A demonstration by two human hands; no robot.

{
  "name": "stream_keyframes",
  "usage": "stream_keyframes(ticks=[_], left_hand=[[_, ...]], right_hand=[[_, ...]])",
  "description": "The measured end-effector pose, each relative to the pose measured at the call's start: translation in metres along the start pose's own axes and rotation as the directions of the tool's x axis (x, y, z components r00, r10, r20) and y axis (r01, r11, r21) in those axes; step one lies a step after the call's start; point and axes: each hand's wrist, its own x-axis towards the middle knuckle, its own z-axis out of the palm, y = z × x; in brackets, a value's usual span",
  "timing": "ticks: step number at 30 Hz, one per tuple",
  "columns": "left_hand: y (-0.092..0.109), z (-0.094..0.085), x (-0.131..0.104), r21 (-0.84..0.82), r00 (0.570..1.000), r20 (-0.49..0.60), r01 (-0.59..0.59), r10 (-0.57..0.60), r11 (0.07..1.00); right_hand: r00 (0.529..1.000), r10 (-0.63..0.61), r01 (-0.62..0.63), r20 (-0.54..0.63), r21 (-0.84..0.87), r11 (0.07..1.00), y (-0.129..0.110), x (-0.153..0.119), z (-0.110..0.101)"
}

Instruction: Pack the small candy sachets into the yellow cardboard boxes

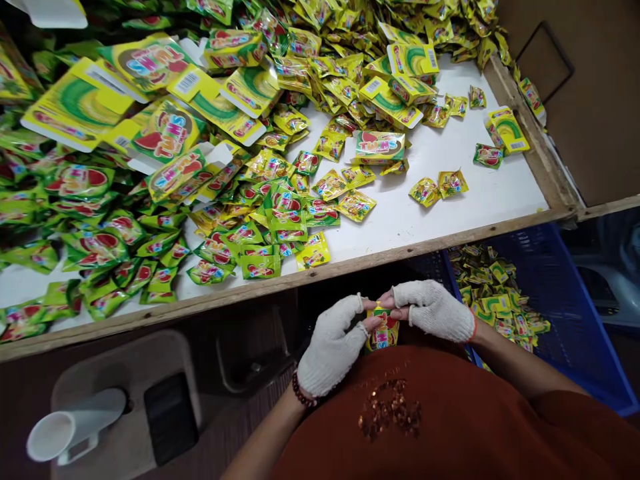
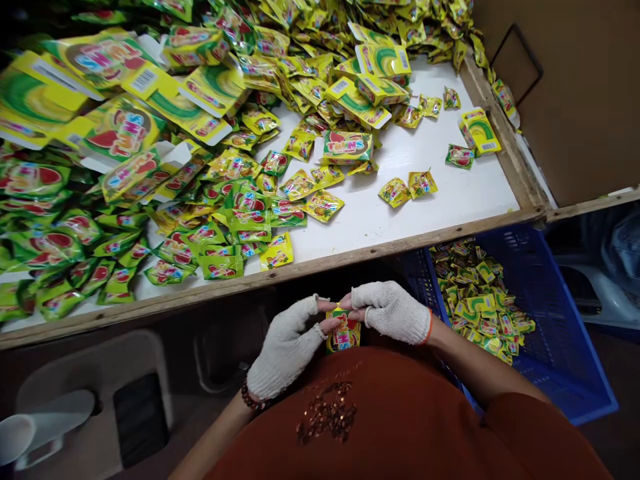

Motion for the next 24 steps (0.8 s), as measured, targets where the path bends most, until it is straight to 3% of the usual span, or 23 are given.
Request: stream_keyframes(ticks=[4,9,13,17,21,24], left_hand=[[0.002,0.003,-0.001,-0.039,0.998,-0.042,0.05,-0.052,0.998],[0.0,0.006,-0.007,-0.16,0.987,-0.021,0.156,-0.161,0.975],[0.0,0.002,-0.01,-0.058,0.993,-0.048,0.103,-0.106,0.993],[-0.001,0.003,-0.011,-0.044,0.993,-0.025,0.115,-0.117,0.992],[-0.005,0.009,-0.012,-0.311,0.965,0.034,0.259,-0.261,0.914],[-0.005,0.012,-0.012,-0.405,0.956,0.003,0.269,-0.293,0.874]], right_hand=[[0.997,-0.051,0.049,-0.058,-0.026,0.998,0.007,-0.008,0.008],[0.98,-0.017,0.012,-0.197,-0.027,1.0,0.013,-0.009,0.016],[0.992,-0.072,0.076,-0.1,0.031,0.997,0.02,-0.008,0.017],[0.998,-0.018,0.021,-0.059,0.048,0.999,0.018,-0.008,0.015],[0.986,0.149,-0.114,-0.076,0.351,0.929,0.016,-0.007,0.02],[0.977,0.204,-0.138,-0.068,0.528,0.838,0.018,-0.005,0.026]])
